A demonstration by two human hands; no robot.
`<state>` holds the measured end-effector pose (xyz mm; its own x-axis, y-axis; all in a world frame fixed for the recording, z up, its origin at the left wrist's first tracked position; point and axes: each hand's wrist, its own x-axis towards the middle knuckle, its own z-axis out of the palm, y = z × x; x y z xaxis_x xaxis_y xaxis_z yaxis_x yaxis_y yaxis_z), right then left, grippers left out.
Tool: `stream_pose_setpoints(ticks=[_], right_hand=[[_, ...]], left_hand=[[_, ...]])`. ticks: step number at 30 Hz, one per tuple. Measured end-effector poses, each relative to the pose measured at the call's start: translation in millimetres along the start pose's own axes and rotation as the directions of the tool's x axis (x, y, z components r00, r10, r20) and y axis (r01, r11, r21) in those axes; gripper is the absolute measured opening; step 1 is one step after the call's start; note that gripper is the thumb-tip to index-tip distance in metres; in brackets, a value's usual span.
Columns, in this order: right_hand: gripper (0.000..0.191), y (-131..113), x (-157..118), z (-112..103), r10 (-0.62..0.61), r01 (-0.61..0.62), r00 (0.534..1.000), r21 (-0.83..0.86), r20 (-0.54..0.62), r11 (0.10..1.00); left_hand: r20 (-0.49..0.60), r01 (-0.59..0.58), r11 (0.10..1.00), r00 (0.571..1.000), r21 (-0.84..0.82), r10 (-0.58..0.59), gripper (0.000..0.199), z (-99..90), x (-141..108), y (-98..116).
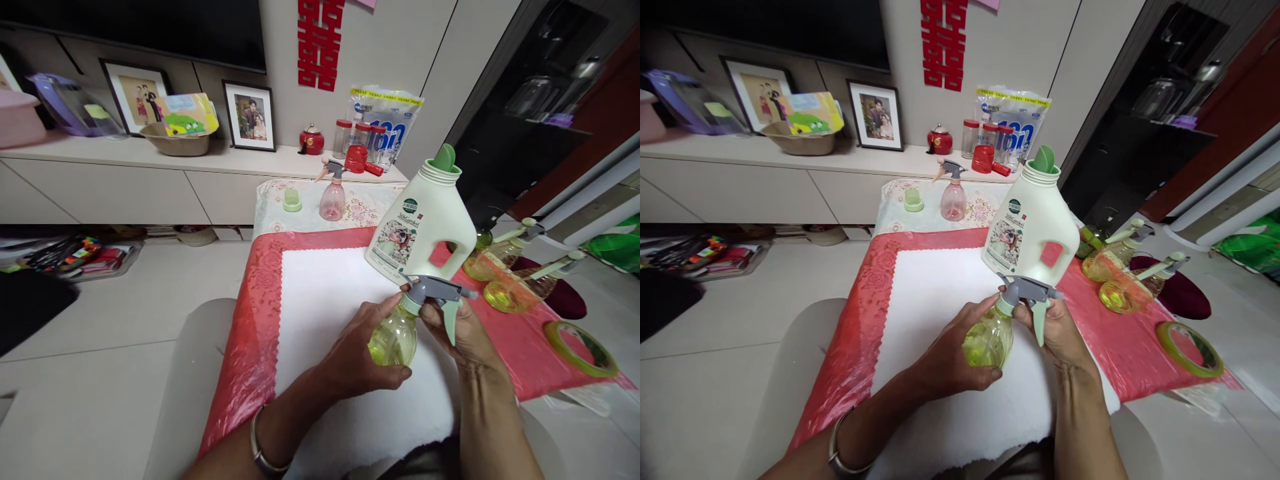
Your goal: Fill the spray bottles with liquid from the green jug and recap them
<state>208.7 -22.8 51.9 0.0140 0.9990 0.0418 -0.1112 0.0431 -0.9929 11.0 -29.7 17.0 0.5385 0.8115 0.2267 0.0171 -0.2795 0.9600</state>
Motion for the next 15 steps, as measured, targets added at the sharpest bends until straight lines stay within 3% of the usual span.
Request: stream_pose_setpoints(ticks=[4,11,15], right_hand=[[0.033,9,3,3,-0.029,0.029,0.999,0.025,-0.018,0.999],[0.04,6,3,10,0.022,-0.024,0.998,0.041,0.054,0.999],[0.03,1,1,11,0.06,-0.069,0.994,0.102,0.088,0.992]], left_hand=[[-0.061,0.011,1.0,0.998,-0.004,-0.011,0.114,2.5,-2,-4],[-0.022,-0.008,1.0,1.0,0.023,0.009,0.111,2.5,2,-4],[-0.041,0.03,1.0,0.999,0.011,-0.029,0.108,1.4,2,1]])
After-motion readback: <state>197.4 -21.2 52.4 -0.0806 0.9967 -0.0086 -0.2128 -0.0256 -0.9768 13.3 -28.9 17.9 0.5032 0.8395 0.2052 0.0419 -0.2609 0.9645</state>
